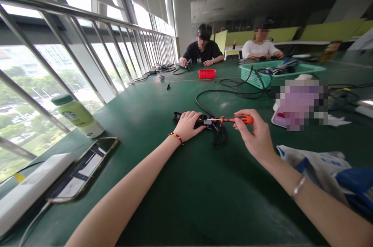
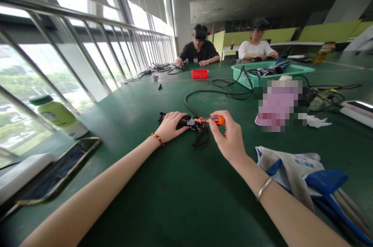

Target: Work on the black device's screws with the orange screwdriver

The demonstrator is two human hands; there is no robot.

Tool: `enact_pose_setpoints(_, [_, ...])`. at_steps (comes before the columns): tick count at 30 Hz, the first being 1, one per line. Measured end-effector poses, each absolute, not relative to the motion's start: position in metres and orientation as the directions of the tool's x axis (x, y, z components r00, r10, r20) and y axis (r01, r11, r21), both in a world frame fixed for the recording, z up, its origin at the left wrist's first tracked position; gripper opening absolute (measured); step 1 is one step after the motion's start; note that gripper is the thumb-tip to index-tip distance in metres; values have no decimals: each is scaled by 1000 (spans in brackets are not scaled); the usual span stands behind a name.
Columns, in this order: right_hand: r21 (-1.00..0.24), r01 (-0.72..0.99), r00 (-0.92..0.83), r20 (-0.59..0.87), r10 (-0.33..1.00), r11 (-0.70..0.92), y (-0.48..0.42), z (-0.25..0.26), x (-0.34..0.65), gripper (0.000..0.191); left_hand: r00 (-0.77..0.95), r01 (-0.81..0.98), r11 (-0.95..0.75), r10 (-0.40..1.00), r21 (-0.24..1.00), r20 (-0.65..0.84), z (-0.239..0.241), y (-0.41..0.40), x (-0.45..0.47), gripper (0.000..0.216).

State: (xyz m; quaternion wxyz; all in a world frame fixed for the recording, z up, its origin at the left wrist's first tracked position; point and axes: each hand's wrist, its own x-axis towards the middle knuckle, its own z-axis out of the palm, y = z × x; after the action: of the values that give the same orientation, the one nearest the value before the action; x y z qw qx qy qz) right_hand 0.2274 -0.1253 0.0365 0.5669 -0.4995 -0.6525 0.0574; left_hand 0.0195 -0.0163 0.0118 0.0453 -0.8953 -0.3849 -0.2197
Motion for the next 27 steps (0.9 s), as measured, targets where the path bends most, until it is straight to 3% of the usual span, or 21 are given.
enact_pose_setpoints(16, [-659,595,133,645,753,459,-127,39,228,21,608,711,-699,668,79,429,12,-16,20,45])
enact_pose_setpoints(22, [-763,545,234,536,811,347,-120,48,228,30,605,706,-702,666,92,437,12,-16,20,44])
enact_pose_setpoints(27, [-736,564,232,577,783,375,-116,58,224,20,605,704,-703,669,101,431,11,-16,19,45])
